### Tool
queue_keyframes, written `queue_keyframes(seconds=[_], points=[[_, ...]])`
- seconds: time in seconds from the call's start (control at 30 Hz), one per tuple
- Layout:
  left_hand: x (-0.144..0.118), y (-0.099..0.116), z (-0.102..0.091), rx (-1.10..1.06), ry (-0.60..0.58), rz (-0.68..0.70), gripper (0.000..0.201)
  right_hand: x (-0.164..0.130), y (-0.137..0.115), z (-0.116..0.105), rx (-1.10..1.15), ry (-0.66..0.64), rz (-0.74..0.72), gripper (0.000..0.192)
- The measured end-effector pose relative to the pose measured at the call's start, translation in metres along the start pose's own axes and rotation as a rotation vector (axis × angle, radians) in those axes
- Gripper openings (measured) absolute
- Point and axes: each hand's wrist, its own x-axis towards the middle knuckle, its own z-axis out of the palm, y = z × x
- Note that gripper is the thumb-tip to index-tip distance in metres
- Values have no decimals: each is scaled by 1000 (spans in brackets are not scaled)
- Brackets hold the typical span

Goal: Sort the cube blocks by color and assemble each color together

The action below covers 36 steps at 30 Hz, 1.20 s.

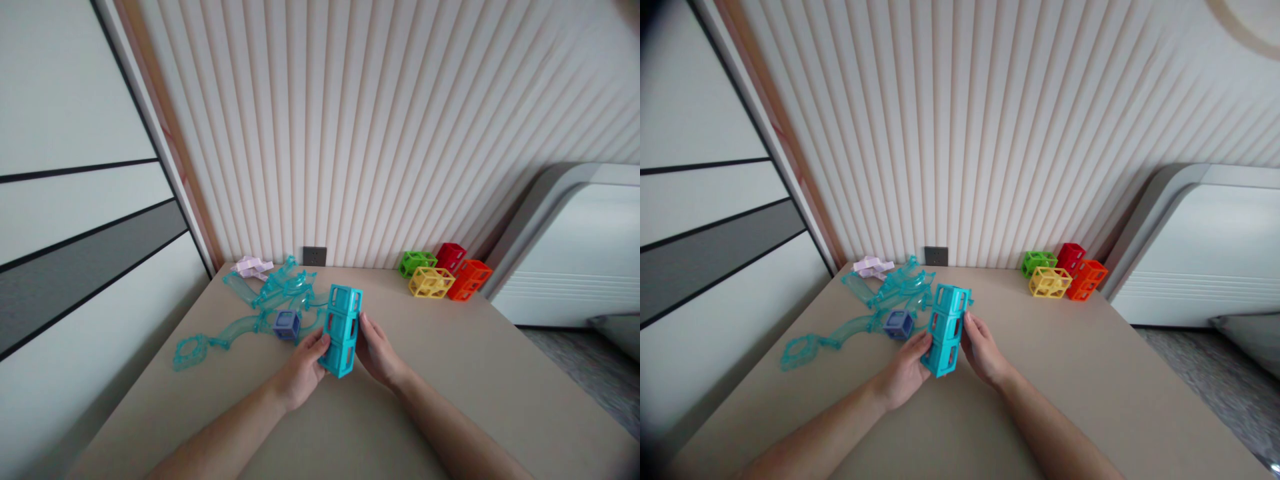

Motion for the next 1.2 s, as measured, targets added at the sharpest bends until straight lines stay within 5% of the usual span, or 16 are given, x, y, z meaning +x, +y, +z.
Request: queue_keyframes(seconds=[0.5,0.83,1.07,1.2], points=[[-1,-2,-2,22,-90,24,38,1,2,-4,-74,-47,-36,53],[3,-8,-15,210,49,257,41,-12,-11,-3,-801,-65,-514,48],[5,-11,-17,389,123,300,60,-21,-18,12,-936,-4,-426,44],[2,-10,-16,547,52,268,63,-34,-23,5,-1002,88,-395,40]])
